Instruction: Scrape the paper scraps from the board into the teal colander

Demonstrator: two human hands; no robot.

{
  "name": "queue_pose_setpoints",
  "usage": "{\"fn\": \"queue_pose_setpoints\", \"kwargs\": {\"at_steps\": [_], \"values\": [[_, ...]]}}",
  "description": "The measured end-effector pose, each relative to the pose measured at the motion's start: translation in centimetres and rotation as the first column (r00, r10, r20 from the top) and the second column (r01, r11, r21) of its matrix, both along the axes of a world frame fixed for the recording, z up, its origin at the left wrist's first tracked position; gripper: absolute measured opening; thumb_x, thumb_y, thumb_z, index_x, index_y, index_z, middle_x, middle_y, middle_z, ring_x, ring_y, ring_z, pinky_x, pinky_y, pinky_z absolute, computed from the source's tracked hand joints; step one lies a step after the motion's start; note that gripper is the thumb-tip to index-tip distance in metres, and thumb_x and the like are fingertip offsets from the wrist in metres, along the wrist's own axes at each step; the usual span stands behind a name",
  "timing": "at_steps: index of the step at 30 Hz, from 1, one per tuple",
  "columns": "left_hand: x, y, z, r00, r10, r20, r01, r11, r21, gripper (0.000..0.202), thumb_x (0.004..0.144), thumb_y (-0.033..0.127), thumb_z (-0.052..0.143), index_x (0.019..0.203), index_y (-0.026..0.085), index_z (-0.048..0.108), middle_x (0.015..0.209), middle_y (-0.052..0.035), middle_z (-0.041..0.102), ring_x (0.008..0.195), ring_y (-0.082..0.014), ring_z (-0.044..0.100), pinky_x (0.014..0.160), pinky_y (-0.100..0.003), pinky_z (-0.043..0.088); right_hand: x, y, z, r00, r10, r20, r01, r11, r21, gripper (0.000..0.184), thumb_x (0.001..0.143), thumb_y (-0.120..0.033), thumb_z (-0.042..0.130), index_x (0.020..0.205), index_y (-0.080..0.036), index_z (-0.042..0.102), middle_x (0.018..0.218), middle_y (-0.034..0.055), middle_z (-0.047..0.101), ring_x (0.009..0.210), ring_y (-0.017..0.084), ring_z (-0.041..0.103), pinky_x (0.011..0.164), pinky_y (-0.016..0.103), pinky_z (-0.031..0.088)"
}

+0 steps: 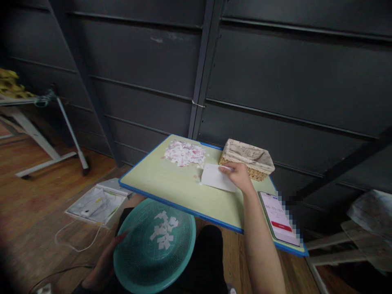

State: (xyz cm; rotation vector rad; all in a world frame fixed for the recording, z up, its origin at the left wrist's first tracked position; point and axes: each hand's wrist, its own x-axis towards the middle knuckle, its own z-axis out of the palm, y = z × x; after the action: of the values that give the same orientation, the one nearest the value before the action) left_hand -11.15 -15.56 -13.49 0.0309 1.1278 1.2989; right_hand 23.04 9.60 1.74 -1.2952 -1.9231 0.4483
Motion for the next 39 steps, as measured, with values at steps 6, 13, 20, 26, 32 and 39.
{"fn": "queue_pose_setpoints", "kwargs": {"at_steps": [6,13,20,26,32,39], "values": [[0.1,-0.1,0.1,0.999,-0.016,0.042,0.017,0.999,-0.032,0.056,0.081,0.033,0.070,0.130,0.007,0.062,0.103,-0.0105,0.083,0.124,-0.0339,0.063,0.115,-0.043,0.041,0.7,-0.4,0.4,0.999,0.032,-0.014,-0.033,0.996,-0.084,0.042,0.067,-0.054,0.070,0.068,-0.013,0.077,0.062,0.0061,0.069,0.056,0.019,0.057,0.053,0.029,0.039],[0.3,0.1,1.0,0.999,-0.035,0.017,0.036,0.999,-0.020,0.052,0.079,0.034,0.072,0.120,0.003,0.066,0.098,-0.0156,0.083,0.119,-0.0363,0.066,0.115,-0.046,0.041,-1.3,-1.3,0.2,0.990,0.136,-0.028,-0.139,0.982,-0.130,0.041,0.070,-0.055,0.069,0.065,-0.015,0.076,0.063,0.0062,0.069,0.056,0.017,0.056,0.051,0.027,0.038],[0.9,-0.1,1.9,0.997,-0.049,0.065,0.051,0.998,-0.020,0.064,0.085,0.033,0.067,0.139,0.002,0.052,0.102,-0.0144,0.082,0.118,-0.0321,0.067,0.113,-0.042,0.043,-5.7,-3.2,-0.6,0.942,0.287,-0.173,-0.322,0.917,-0.237,0.043,0.073,-0.056,0.070,0.075,-0.015,0.079,0.067,0.0063,0.072,0.055,0.016,0.057,0.047,0.025,0.038],[0.7,0.1,1.8,0.999,0.023,0.024,-0.024,0.999,0.043,0.078,0.084,0.033,0.069,0.153,0.019,0.036,0.117,-0.0083,0.078,0.120,-0.0334,0.065,0.114,-0.050,0.041,-5.0,-5.0,-1.0,0.971,0.194,-0.140,-0.208,0.974,-0.091,0.035,0.078,-0.050,0.068,0.077,-0.017,0.079,0.074,0.0068,0.076,0.064,0.020,0.065,0.056,0.027,0.046],[0.8,0.0,1.7,0.998,0.017,0.060,-0.023,0.995,0.098,0.082,0.084,0.034,0.070,0.156,0.027,0.030,0.126,-0.0050,0.074,0.120,-0.0306,0.066,0.116,-0.046,0.040,-4.2,-8.3,-1.8,0.979,0.205,-0.016,-0.205,0.979,0.012,0.030,0.087,-0.043,0.062,0.078,-0.019,0.079,0.071,0.0034,0.076,0.057,0.017,0.065,0.053,0.025,0.046],[1.1,0.0,2.3,0.998,0.001,0.056,-0.008,0.991,0.131,0.081,0.085,0.037,0.067,0.156,0.022,0.030,0.124,-0.0075,0.076,0.117,-0.0331,0.068,0.112,-0.047,0.045,-4.7,-10.4,-1.7,0.967,0.253,0.032,-0.254,0.965,0.063,0.028,0.092,-0.038,0.060,0.080,-0.020,0.078,0.073,0.0017,0.076,0.060,0.016,0.068,0.058,0.023,0.049]]}}
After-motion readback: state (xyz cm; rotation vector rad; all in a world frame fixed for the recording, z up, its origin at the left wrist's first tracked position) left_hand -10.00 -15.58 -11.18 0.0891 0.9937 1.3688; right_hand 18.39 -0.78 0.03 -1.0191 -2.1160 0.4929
